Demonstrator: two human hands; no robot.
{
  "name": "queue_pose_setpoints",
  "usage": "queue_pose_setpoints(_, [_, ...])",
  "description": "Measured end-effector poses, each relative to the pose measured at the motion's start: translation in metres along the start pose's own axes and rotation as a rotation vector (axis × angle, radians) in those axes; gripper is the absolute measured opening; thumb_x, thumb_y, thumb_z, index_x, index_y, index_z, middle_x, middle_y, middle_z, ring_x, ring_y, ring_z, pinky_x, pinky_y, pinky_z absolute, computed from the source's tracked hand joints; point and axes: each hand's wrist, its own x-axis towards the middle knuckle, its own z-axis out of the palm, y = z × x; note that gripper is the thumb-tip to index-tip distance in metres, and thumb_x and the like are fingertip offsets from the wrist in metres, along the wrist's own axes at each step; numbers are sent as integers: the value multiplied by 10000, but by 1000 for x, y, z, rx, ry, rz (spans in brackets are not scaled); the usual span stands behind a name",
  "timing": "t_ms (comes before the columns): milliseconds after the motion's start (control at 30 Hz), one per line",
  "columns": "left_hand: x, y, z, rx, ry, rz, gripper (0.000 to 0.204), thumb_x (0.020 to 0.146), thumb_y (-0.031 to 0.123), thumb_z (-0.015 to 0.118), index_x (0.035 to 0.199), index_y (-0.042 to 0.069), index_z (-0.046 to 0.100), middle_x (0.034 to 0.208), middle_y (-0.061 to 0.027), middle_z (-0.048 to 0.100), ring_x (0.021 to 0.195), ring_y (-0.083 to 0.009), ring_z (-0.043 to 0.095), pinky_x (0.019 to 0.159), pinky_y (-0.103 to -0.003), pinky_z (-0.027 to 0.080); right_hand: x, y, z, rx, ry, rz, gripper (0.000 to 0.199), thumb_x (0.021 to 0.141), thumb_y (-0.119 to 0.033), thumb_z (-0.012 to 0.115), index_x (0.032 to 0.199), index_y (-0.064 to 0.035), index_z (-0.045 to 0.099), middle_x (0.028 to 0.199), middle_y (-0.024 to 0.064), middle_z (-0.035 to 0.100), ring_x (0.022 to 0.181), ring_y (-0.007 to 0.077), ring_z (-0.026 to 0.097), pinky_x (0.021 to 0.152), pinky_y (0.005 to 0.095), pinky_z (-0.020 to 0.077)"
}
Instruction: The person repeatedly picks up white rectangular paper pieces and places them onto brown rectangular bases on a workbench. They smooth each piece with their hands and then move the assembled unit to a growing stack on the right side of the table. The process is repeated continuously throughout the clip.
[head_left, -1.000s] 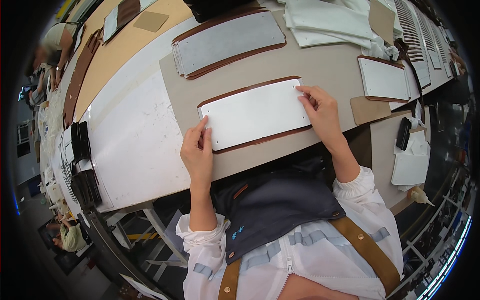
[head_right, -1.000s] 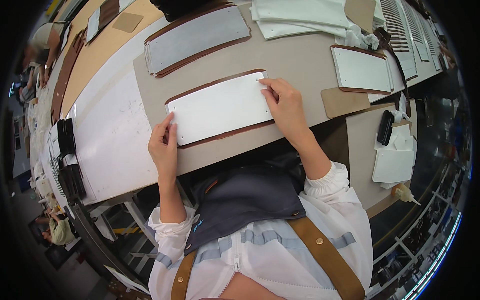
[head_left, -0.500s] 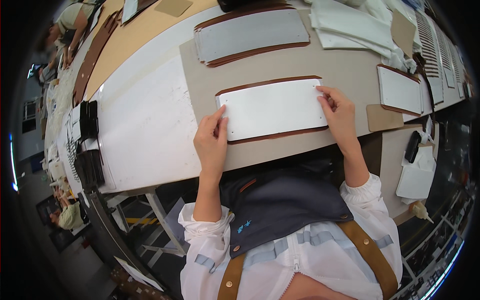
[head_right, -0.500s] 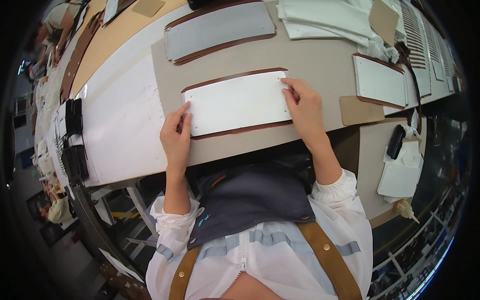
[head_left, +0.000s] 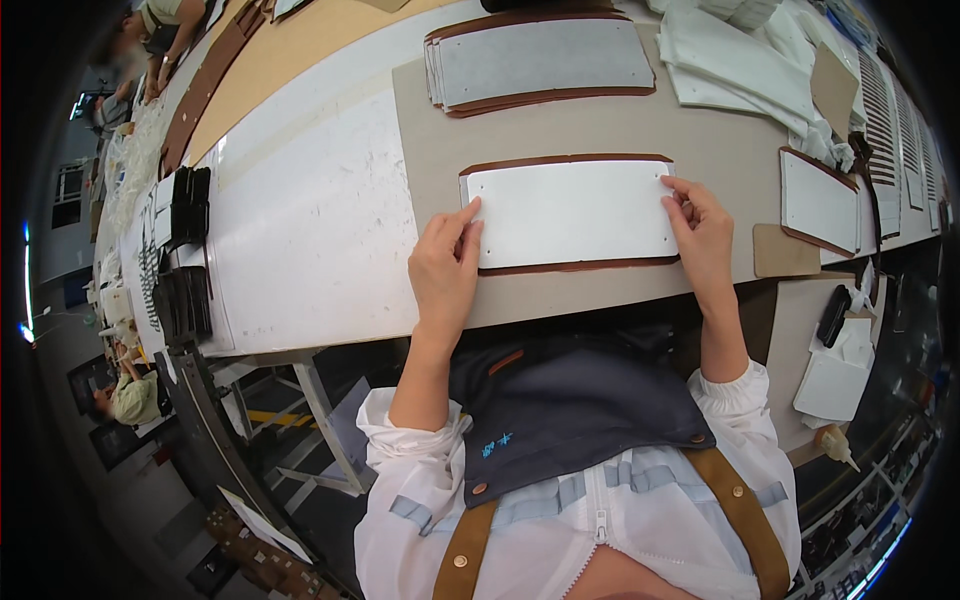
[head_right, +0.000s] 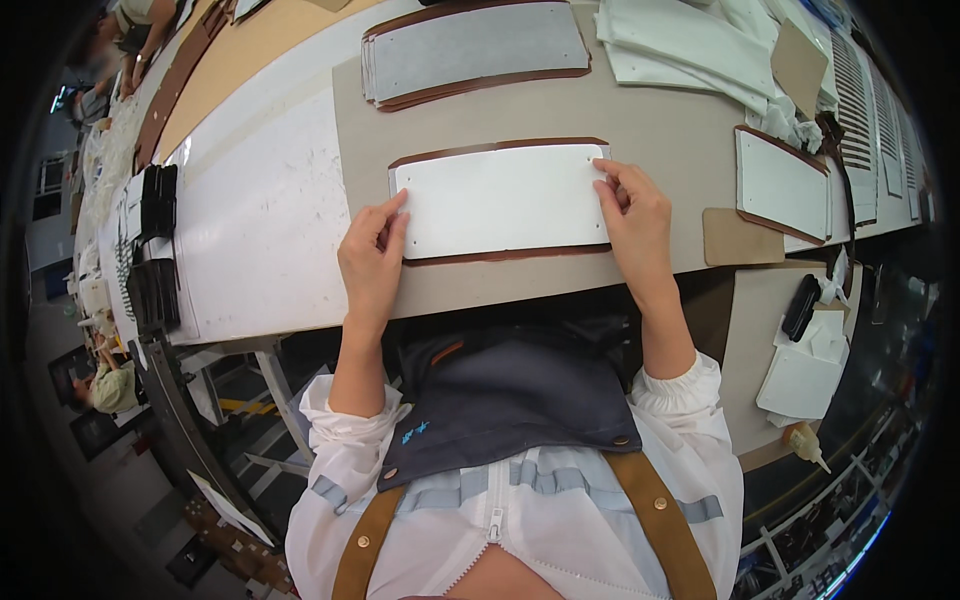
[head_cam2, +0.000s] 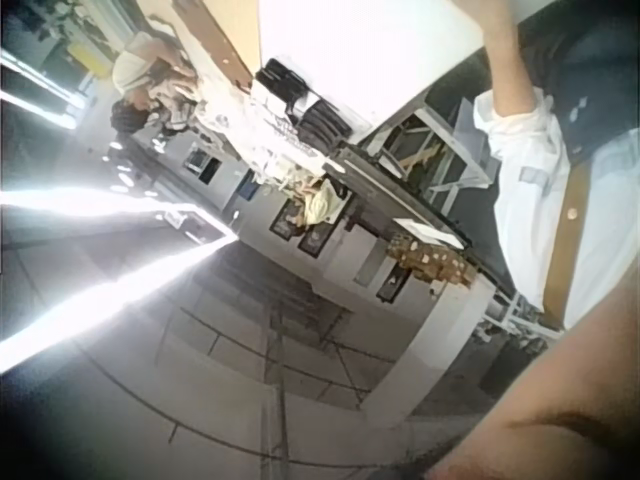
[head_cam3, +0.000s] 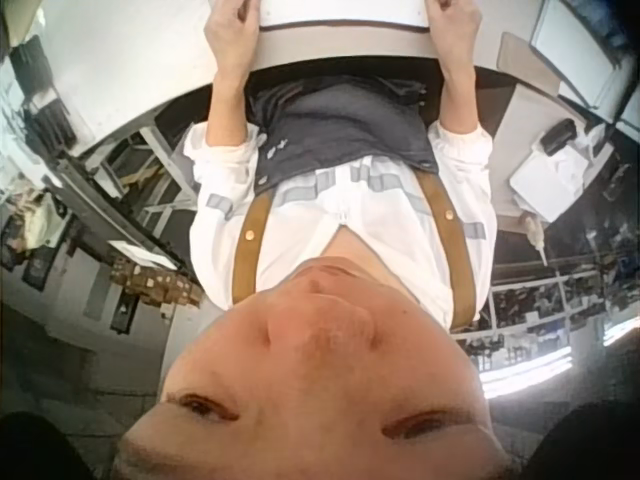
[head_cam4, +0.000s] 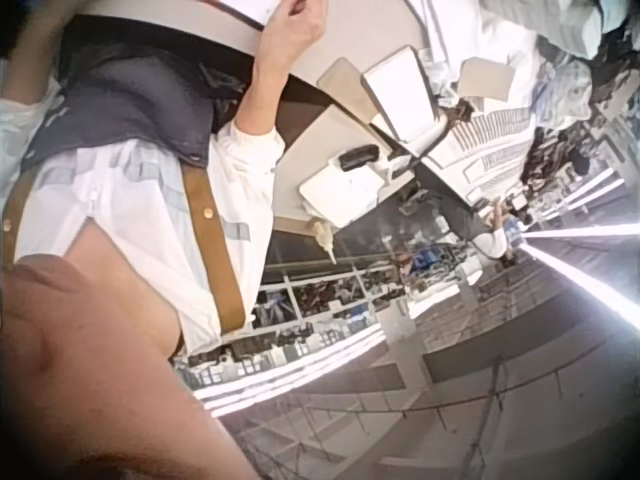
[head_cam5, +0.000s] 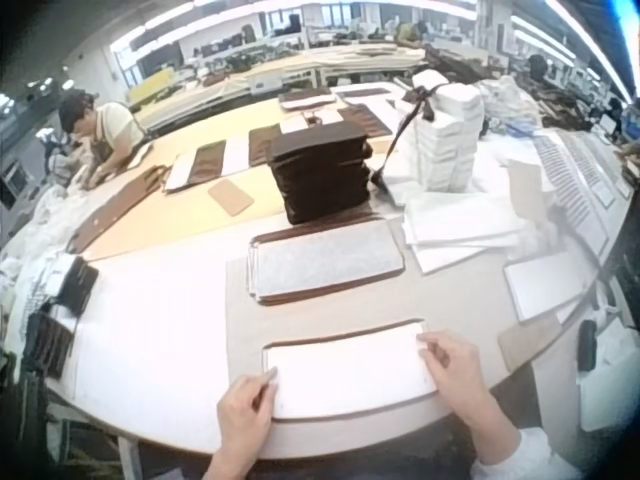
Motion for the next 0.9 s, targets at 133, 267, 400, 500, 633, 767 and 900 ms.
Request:
queue_pose_setpoints(133, [3,1,-3,57,-28,43,226,949,79,696,1172,74,734,844,-58,648,638,-178,577,602,-312,480,1,-2,-2,-62,-31,-20,227,910,-3,683,1135,-6,717,821,74,605,640,146,496,636,296,458])
queue_pose_setpoints(267, [6,-1,-5,129,-53,111,220,938,81,701,1158,82,697,869,-69,661,683,-228,636,615,-347,508,3,-3,-5,-114,-68,-68,219,918,-10,675,1135,3,700,852,108,630,680,205,559,683,338,491])
queue_pose_setpoints(400, [8,0,-7,265,-71,185,243,920,86,717,1161,81,687,896,-68,671,736,-244,661,627,-364,526,3,-5,-5,-132,-81,-91,202,924,-12,666,1123,10,695,870,125,641,716,234,595,713,357,505])
queue_pose_setpoints(500, [7,0,-4,361,-48,261,254,909,90,726,1160,77,688,911,-64,667,785,-241,655,643,-364,530,2,-5,-5,-135,-74,-106,194,921,-14,666,1111,8,696,873,126,642,742,252,609,730,367,506])
queue_pose_setpoints(633, [8,-1,-2,490,-36,363,286,894,86,733,1177,77,689,895,-60,639,845,-249,610,703,-358,528,2,2,-4,-244,-35,-245,189,906,-35,689,1093,-18,709,879,109,644,795,280,617,749,394,506])
queue_pose_setpoints(767, [6,-9,2,573,-44,398,334,887,97,737,1217,99,687,936,-62,604,920,-264,552,820,-388,500,0,3,-5,-379,16,-339,197,893,-70,716,1089,-75,727,892,76,634,835,278,604,748,406,505])
queue_pose_setpoints(900, [-1,-6,0,585,2,327,348,908,128,729,1253,130,681,1069,-79,556,1054,-286,517,927,-428,447,-2,12,-4,-363,56,-376,218,893,-85,725,1107,-120,736,884,58,609,837,260,595,734,393,506])
